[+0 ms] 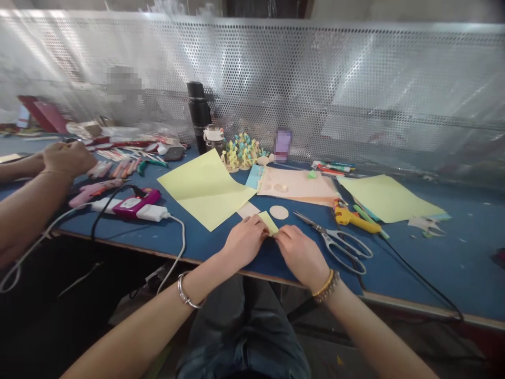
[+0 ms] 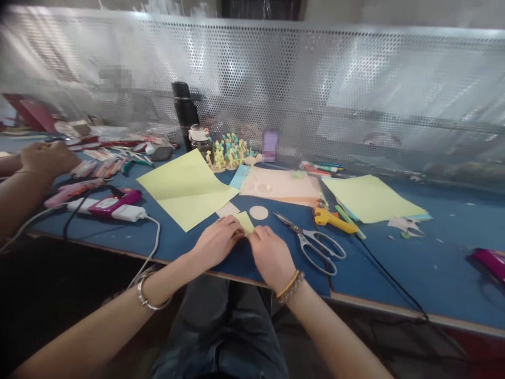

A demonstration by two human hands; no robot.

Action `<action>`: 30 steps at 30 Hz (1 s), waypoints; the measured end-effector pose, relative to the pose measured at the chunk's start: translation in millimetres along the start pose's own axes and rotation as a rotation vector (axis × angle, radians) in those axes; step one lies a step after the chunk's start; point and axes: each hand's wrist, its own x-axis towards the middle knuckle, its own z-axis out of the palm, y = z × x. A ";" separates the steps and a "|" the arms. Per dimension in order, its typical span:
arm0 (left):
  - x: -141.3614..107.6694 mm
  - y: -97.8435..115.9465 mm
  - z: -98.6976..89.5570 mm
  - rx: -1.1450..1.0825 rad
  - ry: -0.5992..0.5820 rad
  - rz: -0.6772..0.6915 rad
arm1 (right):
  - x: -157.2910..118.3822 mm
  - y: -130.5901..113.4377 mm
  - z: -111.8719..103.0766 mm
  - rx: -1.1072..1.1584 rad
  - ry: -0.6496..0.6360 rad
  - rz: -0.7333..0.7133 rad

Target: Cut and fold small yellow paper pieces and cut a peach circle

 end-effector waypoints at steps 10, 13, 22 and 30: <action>0.7 -1.2 1.1 -0.095 0.011 -0.030 | -12.6 -11.1 10.8 -0.079 0.087 0.016; 1.2 -0.2 -1.1 -0.114 -0.004 -0.039 | -12.7 -11.4 13.3 -0.061 0.108 0.019; 5.4 1.0 -8.8 -0.173 -0.084 -0.077 | -15.8 -12.3 16.5 0.020 0.147 0.033; 2.9 0.5 -8.7 -0.331 -0.078 -0.174 | -13.7 -15.8 23.7 0.128 0.342 0.035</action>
